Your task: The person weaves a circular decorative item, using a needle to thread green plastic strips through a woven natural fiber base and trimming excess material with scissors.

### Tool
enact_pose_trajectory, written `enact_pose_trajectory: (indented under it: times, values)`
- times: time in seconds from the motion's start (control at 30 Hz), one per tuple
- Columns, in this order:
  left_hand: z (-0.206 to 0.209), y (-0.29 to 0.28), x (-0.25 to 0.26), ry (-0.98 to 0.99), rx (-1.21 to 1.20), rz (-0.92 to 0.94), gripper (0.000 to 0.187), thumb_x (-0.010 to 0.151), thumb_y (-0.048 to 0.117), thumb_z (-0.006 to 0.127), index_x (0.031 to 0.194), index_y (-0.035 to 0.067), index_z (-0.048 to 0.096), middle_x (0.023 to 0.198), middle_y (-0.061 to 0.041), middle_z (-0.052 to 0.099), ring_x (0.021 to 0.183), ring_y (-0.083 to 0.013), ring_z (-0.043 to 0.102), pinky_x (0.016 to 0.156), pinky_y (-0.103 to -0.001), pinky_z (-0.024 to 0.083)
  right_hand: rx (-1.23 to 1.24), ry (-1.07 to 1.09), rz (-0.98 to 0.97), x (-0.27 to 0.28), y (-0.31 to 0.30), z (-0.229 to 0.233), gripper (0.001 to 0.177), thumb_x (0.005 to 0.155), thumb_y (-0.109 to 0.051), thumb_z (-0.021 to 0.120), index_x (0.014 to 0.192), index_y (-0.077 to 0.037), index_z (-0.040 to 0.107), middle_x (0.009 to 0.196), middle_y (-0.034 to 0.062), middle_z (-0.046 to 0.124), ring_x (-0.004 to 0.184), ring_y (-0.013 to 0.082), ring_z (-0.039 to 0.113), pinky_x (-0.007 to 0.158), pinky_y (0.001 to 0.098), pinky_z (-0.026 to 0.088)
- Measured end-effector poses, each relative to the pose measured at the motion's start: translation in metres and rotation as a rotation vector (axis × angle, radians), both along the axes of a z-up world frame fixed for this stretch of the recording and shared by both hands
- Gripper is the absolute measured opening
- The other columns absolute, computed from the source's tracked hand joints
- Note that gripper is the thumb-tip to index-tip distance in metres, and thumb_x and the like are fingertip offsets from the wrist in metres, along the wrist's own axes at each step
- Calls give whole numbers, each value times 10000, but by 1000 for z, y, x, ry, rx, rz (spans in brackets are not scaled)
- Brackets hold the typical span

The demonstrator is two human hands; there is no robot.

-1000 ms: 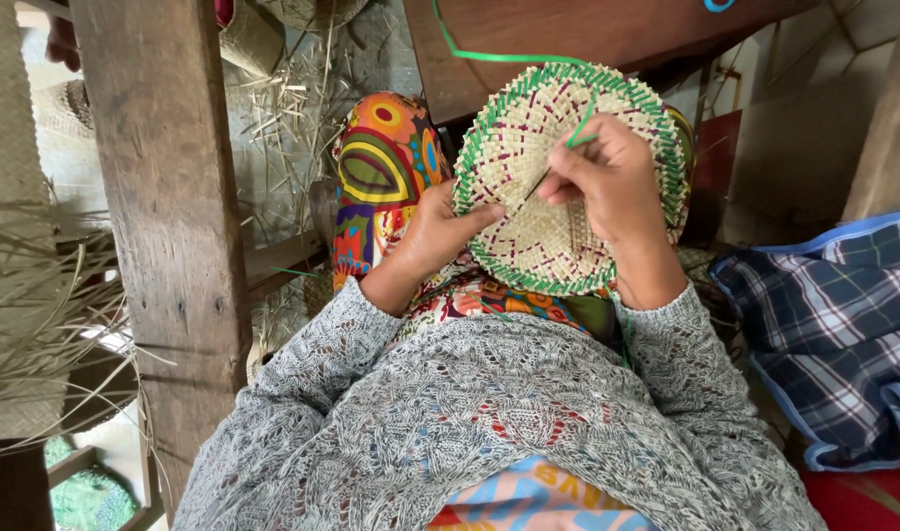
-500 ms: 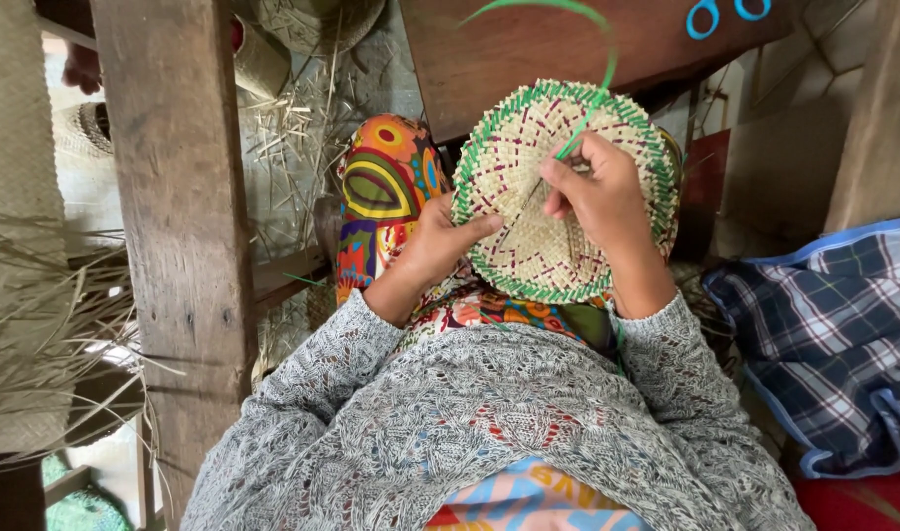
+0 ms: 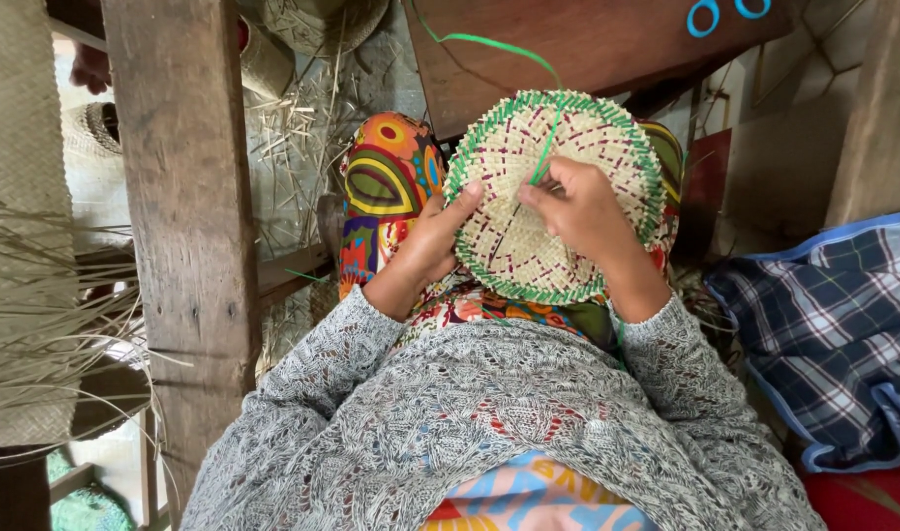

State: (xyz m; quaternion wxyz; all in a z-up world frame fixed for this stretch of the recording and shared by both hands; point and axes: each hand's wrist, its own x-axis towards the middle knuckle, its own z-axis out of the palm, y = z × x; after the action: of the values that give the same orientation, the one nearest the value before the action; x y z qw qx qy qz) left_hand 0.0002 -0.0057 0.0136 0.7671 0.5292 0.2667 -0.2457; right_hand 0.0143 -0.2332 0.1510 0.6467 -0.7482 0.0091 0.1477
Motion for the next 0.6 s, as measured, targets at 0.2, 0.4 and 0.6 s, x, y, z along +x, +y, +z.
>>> enact_pose_trajectory:
  times: [0.2,0.4,0.6]
  values:
    - [35,13,0,-228,-7,-20,642,704,72,954,1177,-116,564,980,-208,723,923,-304,724,776,-471,613,-12,39,-2,1,5,28,149,990,-63,688,914,62,662,575,126,593,372,142,574,341,234,461]
    - [83,-11,-3,-61,307,-91,801,645,397,989,1160,-47,565,893,-164,625,772,-268,667,521,-444,545,-117,-189,-256,38,-15,27,194,1077,-49,552,1251,23,509,929,248,642,545,301,715,449,329,651]
    - [82,-42,7,-354,10,383,175,883,148,832,1021,88,744,863,-8,747,698,-75,666,580,-266,572,-565,-83,69,7,0,75,121,961,-314,691,937,-202,730,613,13,718,711,261,739,723,403,562]
